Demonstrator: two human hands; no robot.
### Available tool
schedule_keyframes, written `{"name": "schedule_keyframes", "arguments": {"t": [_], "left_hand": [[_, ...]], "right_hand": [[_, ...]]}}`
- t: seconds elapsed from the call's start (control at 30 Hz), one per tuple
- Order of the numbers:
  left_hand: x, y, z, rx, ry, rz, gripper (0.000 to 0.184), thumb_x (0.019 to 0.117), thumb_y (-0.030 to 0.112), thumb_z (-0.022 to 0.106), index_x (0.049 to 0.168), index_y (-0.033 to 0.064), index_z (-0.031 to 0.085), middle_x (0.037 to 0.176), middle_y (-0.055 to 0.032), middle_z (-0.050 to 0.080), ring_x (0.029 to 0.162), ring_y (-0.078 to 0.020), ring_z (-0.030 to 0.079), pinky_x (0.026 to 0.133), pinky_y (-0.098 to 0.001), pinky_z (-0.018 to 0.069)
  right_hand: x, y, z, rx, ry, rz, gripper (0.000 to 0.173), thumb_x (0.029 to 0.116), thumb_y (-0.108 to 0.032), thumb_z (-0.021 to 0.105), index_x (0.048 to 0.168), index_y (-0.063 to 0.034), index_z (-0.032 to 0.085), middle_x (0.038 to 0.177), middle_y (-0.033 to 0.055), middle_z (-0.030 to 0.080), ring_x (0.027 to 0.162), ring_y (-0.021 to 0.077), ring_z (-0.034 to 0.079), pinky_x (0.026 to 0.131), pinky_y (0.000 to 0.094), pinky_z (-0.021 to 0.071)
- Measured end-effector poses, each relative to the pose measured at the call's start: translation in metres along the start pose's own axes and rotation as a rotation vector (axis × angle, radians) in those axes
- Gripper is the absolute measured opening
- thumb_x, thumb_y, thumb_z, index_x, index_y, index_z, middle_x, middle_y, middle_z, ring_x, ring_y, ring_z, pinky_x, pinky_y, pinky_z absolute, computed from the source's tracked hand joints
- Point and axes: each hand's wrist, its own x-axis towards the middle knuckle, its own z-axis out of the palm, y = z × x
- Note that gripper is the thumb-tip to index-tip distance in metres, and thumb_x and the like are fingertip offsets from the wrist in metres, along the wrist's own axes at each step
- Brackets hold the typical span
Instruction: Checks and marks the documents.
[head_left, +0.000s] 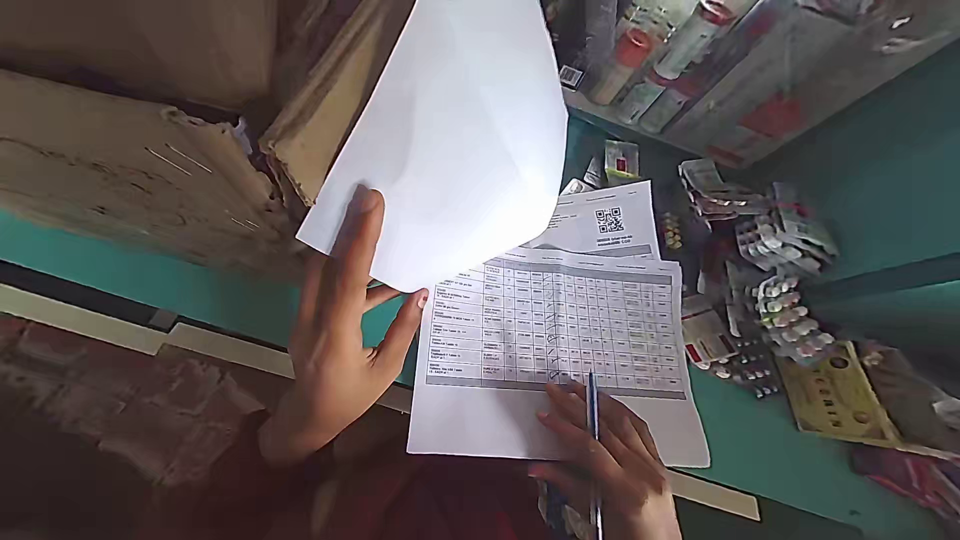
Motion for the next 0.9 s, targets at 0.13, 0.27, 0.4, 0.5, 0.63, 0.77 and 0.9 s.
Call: {"name": "schedule_keyframes", "arguments": {"t": [0.13,0.27,0.4,0.5,0.63,0.77,0.9], "left_hand": [[0.007,0.003,0.003,0.155,0.090,0.116,0.056,0.0941,0.003,0.069,0.147,0.0118,0.053,0.141,-0.0122,0.056,0.119,-0.0083,0.063,0.093,-0.0212,0.0570],[0.016,0.005,0.002,0.203,0.137,0.176,0.042,0.0961,0.000,0.066,0.136,0.0121,0.064,0.133,-0.0104,0.065,0.117,-0.0106,0.066,0.093,-0.0238,0.0579],[0.022,0.004,-0.003,0.164,0.119,0.185,0.025,0.0956,-0.004,0.063,0.119,-0.0004,0.073,0.116,-0.0175,0.071,0.105,-0.0147,0.070,0.093,-0.0257,0.0569],[0.018,0.002,0.000,0.092,0.054,0.202,0.021,0.0948,-0.010,0.059,0.110,-0.0059,0.073,0.121,-0.0222,0.067,0.111,-0.0186,0.068,0.099,-0.0290,0.0559],[0.011,0.006,0.000,0.217,-0.166,0.119,0.040,0.0994,0.000,0.052,0.138,-0.0062,0.058,0.144,-0.0297,0.053,0.131,-0.0251,0.057,0.107,-0.0265,0.0460],[0.010,0.003,0.010,0.207,-0.224,0.047,0.047,0.0997,0.007,0.060,0.145,0.0010,0.053,0.153,-0.0274,0.043,0.129,-0.0218,0.059,0.101,-0.0250,0.0511],[0.010,-0.003,0.018,0.194,-0.265,0.060,0.039,0.0950,-0.002,0.061,0.126,0.0181,0.073,0.136,-0.0222,0.060,0.121,-0.0260,0.065,0.096,-0.0319,0.0551]], "right_hand": [[-0.006,0.002,0.002,0.000,0.006,0.003,0.039,0.0984,-0.054,0.059,0.120,-0.0233,0.069,0.134,-0.0033,0.069,0.135,0.0161,0.054,0.114,0.0341,0.0331],[-0.011,0.001,-0.003,0.016,-0.009,0.013,0.037,0.0989,-0.053,0.059,0.118,-0.0230,0.069,0.133,-0.0031,0.070,0.135,0.0159,0.053,0.114,0.0333,0.0321],[-0.015,-0.001,-0.006,0.046,-0.037,0.033,0.036,0.0986,-0.052,0.060,0.116,-0.0217,0.071,0.130,-0.0017,0.071,0.135,0.0156,0.053,0.115,0.0325,0.0302],[-0.016,-0.003,-0.005,0.034,-0.035,0.036,0.035,0.0989,-0.051,0.060,0.115,-0.0215,0.071,0.127,-0.0009,0.072,0.135,0.0162,0.053,0.114,0.0325,0.0298],[-0.017,-0.005,-0.005,0.025,-0.037,0.025,0.045,0.0963,-0.060,0.058,0.117,-0.0215,0.070,0.127,-0.0002,0.072,0.134,0.0167,0.052,0.112,0.0327,0.0293],[-0.017,-0.006,-0.004,0.052,-0.015,0.038,0.056,0.1002,-0.066,0.042,0.114,-0.0197,0.070,0.126,-0.0008,0.073,0.135,0.0146,0.052,0.112,0.0324,0.0295],[-0.014,-0.015,0.000,-0.010,0.041,0.060,0.035,0.1018,-0.051,0.056,0.111,-0.0209,0.071,0.122,-0.0020,0.074,0.124,0.0164,0.056,0.104,0.0328,0.0327]]}}
